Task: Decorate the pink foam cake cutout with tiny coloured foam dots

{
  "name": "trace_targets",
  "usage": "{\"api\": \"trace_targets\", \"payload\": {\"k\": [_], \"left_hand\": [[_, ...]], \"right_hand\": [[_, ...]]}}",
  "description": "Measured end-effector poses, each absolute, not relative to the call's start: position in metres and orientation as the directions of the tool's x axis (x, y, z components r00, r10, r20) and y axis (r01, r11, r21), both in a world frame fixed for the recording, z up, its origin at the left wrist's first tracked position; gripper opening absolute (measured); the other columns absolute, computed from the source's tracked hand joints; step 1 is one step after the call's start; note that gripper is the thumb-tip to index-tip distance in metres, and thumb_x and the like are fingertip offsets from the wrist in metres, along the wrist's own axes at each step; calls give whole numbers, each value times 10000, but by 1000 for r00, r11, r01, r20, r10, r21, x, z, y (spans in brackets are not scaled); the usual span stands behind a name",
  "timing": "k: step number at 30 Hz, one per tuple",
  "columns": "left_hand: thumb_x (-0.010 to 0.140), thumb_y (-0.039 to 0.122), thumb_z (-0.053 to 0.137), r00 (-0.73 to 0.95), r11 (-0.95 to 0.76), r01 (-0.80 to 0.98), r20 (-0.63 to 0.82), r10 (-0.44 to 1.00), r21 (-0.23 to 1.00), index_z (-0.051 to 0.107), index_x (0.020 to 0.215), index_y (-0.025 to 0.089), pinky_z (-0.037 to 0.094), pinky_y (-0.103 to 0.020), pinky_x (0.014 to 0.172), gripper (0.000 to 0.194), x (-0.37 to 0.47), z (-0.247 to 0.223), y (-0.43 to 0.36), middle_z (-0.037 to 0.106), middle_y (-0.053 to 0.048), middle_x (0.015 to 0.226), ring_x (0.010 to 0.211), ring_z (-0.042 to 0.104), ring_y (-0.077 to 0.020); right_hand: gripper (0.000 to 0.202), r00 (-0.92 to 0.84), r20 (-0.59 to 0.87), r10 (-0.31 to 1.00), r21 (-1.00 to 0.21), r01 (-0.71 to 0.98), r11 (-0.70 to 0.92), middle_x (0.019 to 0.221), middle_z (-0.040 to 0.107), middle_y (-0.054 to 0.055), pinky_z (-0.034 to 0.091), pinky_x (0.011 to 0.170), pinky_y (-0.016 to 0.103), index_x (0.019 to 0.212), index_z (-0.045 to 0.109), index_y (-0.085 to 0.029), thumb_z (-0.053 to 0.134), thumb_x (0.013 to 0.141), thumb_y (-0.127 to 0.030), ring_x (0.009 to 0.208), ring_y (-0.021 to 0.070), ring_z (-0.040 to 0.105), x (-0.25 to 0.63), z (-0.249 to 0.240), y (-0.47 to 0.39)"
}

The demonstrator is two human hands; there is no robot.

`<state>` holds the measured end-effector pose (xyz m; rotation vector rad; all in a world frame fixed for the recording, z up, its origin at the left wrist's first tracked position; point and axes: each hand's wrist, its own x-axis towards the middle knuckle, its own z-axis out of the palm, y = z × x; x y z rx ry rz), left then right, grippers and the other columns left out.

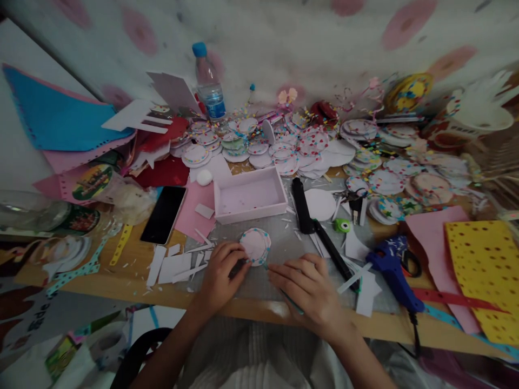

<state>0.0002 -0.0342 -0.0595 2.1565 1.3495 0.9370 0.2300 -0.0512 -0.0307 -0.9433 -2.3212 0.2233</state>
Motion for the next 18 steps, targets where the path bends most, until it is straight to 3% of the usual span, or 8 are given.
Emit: {"api": "trace_targets", "payload": {"k": [12,18], "left_hand": [[894,179,578,305,-434,612,309,901,662,603,911,185,474,-389,877,31,0,-58,-34,623,-63,962,963,559,-213],[906,176,559,312,-434,612,303,901,661,599,905,186,470,-390,874,41,1,-56,-34,625,-64,959,959,560,-212]], "right_hand": [[315,-469,478,742,-443,601,665,984,754,-31,380,846,402,1056,659,-276,595,823,-74,818,162,664,223,-21,-45],[173,-191,441,877,-655,600,459,763,725,-24,417,759,380,912,694,-273,657,826,-127,689,160,634,212,-26,-43]]}}
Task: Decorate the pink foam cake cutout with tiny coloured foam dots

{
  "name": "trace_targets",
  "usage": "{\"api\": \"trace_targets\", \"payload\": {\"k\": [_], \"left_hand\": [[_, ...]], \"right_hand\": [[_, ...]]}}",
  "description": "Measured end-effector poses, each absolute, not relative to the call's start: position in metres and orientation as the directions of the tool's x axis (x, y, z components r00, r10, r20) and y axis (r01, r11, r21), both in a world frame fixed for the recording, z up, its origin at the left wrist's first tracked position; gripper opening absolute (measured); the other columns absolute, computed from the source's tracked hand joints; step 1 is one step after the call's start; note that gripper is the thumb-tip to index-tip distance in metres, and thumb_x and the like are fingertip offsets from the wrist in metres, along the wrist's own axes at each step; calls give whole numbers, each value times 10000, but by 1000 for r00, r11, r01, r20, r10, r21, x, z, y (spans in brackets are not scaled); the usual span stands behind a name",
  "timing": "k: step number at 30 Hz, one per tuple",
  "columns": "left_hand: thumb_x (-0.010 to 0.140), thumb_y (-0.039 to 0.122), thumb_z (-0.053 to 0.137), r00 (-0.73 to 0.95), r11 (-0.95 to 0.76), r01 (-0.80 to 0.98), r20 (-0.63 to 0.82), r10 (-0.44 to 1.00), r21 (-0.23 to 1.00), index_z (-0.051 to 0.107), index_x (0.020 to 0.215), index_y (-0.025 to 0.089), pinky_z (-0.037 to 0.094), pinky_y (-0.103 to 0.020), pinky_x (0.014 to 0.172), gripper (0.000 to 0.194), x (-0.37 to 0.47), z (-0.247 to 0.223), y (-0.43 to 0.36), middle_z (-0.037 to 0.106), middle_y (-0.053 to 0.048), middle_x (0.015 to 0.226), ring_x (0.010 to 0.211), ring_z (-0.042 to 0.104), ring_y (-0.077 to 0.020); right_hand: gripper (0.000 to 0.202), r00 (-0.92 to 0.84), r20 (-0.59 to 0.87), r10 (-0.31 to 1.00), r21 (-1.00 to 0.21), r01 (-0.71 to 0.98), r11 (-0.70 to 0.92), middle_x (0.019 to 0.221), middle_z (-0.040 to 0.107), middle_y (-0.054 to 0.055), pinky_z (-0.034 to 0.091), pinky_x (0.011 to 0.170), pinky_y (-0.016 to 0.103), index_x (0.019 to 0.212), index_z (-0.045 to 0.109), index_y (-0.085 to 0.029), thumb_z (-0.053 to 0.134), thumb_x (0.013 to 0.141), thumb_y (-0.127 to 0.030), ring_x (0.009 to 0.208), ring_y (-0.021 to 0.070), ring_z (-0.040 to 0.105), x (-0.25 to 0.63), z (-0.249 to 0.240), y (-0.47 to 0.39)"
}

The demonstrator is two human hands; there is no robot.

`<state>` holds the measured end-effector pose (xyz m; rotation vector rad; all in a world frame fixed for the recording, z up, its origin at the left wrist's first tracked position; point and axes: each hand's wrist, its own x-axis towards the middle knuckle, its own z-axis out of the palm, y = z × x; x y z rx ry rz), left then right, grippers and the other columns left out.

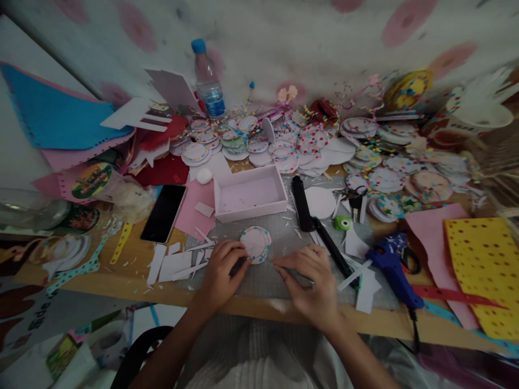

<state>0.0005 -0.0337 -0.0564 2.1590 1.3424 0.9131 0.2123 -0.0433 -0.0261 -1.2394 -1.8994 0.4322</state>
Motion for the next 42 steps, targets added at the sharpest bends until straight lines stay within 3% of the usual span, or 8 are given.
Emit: {"api": "trace_targets", "payload": {"k": [4,11,18,24,29,33,37,42], "left_hand": [[890,144,572,322,-439,613,299,898,657,596,907,175,470,-374,877,43,1,-57,-34,628,-64,966,964,560,-204],[887,141,558,331,-434,619,284,900,654,606,920,192,481,-383,884,78,1,-56,-34,631,-61,967,967,567,-210],[916,168,540,339,-452,606,301,891,654,597,925,195,488,-396,899,63,2,-57,-34,616,-64,974,989,565,-213],[911,175,562,321,-441,589,304,897,677,587,899,191,497,-370,867,32,1,-59,-36,605,-64,965,967,569,-208],[884,174,582,322,-445,619,307,896,647,605,986,196,496,-398,895,107,0,-59,-38,625,-76,1004,1005,573,-221],[844,173,608,283,-466,604,373,884,646,577,1112,198,468,-440,931,271,-2,-48,-41,624,-95,1085,1054,565,-244],[848,126,598,138,-401,531,390,910,746,606,891,199,476,-340,813,85,-4,-19,-46,613,-36,878,874,583,-180],[853,184,638,126,-326,364,301,945,872,637,1051,217,485,-315,854,201,-1,13,-48,626,-51,1024,973,597,-180]], "right_hand": [[35,47,309,950,-800,554,233,754,725,9,482,682,349,816,729,-259,696,815,-272,718,192,654,209,-33,-44],[178,235,76,969,-895,444,-38,740,747,50,487,465,283,760,750,-210,716,763,-384,590,195,659,205,-32,-43],[222,320,-73,944,-955,251,-159,746,754,73,541,533,304,762,750,-180,759,710,-396,649,225,701,203,-38,-42],[231,500,-91,861,-969,157,-193,716,737,45,506,543,291,772,736,-195,782,690,-407,643,205,677,218,-33,-38],[198,473,-84,877,-987,82,-139,707,713,20,472,526,276,765,731,-221,794,682,-390,629,182,650,221,-25,-41],[175,359,-146,922,-983,-161,-92,630,664,7,464,488,281,740,726,-234,790,687,-388,550,163,613,214,-22,-41],[178,186,-205,961,-949,-280,-148,587,624,2,512,519,320,768,724,-240,779,701,-396,544,183,620,204,-18,-43],[175,138,-224,965,-927,-335,-168,685,660,19,518,537,274,750,731,-238,779,706,-400,598,158,626,187,-10,-48]]}}
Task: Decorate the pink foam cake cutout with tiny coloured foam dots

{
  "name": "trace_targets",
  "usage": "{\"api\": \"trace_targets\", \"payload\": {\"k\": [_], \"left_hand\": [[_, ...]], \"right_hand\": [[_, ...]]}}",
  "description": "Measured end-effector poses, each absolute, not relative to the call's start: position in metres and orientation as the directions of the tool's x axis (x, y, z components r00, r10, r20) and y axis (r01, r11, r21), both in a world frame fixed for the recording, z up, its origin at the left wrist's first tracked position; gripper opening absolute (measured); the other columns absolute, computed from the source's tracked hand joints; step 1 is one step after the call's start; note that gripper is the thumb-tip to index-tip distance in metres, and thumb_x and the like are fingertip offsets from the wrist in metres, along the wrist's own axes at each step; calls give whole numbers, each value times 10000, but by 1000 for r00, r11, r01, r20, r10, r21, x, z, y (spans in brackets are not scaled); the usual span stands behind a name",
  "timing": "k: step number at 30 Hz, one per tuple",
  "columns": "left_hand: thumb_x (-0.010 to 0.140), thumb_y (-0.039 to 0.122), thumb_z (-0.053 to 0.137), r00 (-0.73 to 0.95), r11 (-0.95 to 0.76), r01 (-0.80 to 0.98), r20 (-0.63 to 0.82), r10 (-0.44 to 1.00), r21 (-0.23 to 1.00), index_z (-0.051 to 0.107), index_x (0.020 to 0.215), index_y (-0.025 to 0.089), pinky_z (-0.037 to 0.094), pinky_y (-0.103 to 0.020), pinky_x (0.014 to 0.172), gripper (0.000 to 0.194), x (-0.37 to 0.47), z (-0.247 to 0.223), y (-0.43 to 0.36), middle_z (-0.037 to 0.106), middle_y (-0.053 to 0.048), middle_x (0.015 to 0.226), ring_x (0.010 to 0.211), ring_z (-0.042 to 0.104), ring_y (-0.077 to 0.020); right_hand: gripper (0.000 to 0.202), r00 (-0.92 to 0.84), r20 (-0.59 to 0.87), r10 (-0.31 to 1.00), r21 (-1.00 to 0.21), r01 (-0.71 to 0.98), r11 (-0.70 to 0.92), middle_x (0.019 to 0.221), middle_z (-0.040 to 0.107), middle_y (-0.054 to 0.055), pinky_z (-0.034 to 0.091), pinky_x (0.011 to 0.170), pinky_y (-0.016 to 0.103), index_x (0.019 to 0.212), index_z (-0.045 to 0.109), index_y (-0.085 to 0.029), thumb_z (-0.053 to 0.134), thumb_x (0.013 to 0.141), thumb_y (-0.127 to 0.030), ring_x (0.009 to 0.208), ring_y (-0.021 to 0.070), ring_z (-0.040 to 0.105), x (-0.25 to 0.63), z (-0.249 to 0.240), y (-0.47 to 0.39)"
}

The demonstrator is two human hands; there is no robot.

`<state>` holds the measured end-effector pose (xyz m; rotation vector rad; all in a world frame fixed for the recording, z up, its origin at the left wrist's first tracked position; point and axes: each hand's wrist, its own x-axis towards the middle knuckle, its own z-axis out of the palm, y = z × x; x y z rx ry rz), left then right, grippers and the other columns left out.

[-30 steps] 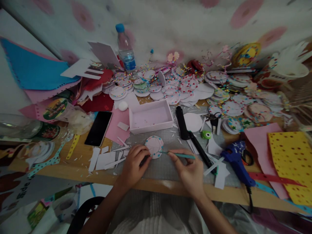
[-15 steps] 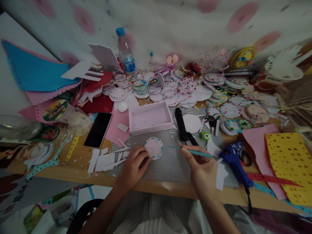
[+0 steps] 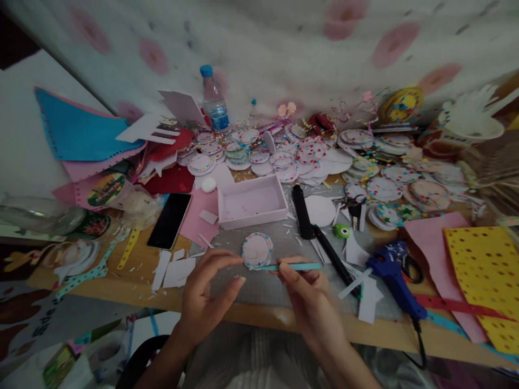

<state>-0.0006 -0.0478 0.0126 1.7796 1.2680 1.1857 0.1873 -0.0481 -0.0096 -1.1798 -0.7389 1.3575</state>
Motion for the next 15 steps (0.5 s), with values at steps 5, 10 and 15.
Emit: {"api": "trace_targets", "payload": {"k": [5,10,15], "left_hand": [[863,142,628,123,-320,286,297,947,903,662,928,209,488,-265,799,99,4,20,-47,648,-20,912,885,618,-144],[874,124,602,82,-272,269,260,962,924,635,866,202,473,-239,755,85,0,17,-51,626,-5,855,826,601,-127],[915,168,521,39,-206,259,203,978,944,565,843,201,440,-252,771,91,-13,10,-55,568,-5,845,837,553,-140]], "right_hand": [[139,122,-245,962,-907,-379,-183,650,626,2,488,532,231,756,750,-242,793,694,-359,581,122,580,177,-4,-53],[136,160,-241,957,-912,-373,-168,707,648,12,498,587,260,785,747,-243,783,709,-350,638,142,598,178,-11,-56],[192,234,-280,931,-911,-370,-181,759,651,19,493,605,244,801,745,-223,810,675,-353,676,138,609,188,-18,-59]]}}
